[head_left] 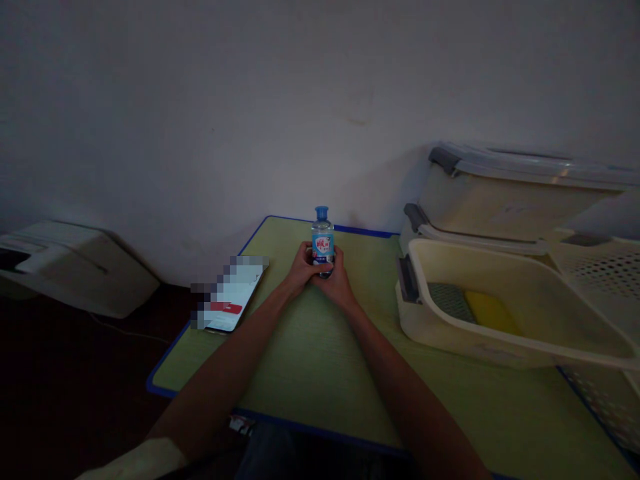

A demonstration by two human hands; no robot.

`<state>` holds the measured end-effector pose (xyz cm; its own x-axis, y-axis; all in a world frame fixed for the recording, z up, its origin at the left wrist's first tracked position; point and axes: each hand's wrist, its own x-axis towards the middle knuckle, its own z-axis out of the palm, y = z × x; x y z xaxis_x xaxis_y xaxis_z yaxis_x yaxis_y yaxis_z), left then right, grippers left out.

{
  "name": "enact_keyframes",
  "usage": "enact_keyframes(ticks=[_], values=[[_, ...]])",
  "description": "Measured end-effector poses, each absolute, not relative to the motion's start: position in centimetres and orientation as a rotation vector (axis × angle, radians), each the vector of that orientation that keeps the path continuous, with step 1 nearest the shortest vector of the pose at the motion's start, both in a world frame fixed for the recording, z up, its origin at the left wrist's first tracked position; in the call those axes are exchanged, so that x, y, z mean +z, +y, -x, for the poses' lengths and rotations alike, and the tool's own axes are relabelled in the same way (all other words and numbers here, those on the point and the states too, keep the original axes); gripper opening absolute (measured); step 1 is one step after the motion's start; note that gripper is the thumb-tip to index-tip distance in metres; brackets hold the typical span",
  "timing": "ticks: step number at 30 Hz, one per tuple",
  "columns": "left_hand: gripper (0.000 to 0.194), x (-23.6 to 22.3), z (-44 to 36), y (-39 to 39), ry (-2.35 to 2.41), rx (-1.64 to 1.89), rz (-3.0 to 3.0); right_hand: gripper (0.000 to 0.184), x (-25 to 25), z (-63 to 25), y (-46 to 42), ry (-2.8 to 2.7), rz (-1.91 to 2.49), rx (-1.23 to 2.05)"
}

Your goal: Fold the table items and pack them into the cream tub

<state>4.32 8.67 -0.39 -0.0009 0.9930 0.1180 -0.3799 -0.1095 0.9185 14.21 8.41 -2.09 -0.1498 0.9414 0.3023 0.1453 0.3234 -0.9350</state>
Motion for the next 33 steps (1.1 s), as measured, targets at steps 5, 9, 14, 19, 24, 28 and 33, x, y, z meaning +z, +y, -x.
enact_keyframes(ticks=[5, 9, 14, 19, 24, 28, 33], values=[[0.055, -0.4, -4.2, 8.9, 0.836, 1.443, -1.014, 0.078, -2.2, -14.2, 8.5, -1.545, 1.009, 0.977], [0.055, -0.3, -4.2, 8.8, 0.836, 1.443, -1.017, 0.08, -2.2, -14.2, 8.5, -1.541, 1.033, 0.982], [0.057, -0.3, -4.5, 8.6, 0.868, 1.453, -1.08, 0.076, -2.5, -14.2, 8.7, -1.538, 0.976, 0.999], [0.06, -0.3, -4.6, 8.4, 0.928, 1.47, -1.136, 0.077, -3.2, -14.1, 9.0, -1.556, 0.886, 0.999], [0.059, -0.4, -4.4, 8.6, 0.93, 1.446, -1.137, 0.081, -3.2, -14.1, 9.0, -1.562, 0.909, 0.994], [0.056, -0.4, -4.3, 8.8, 0.906, 1.443, -1.103, 0.08, -2.7, -14.1, 8.7, -1.552, 0.958, 0.988], [0.051, -0.5, -4.2, 8.9, 0.872, 1.429, -1.041, 0.077, -2.4, -14.1, 8.6, -1.541, 0.975, 0.975]])
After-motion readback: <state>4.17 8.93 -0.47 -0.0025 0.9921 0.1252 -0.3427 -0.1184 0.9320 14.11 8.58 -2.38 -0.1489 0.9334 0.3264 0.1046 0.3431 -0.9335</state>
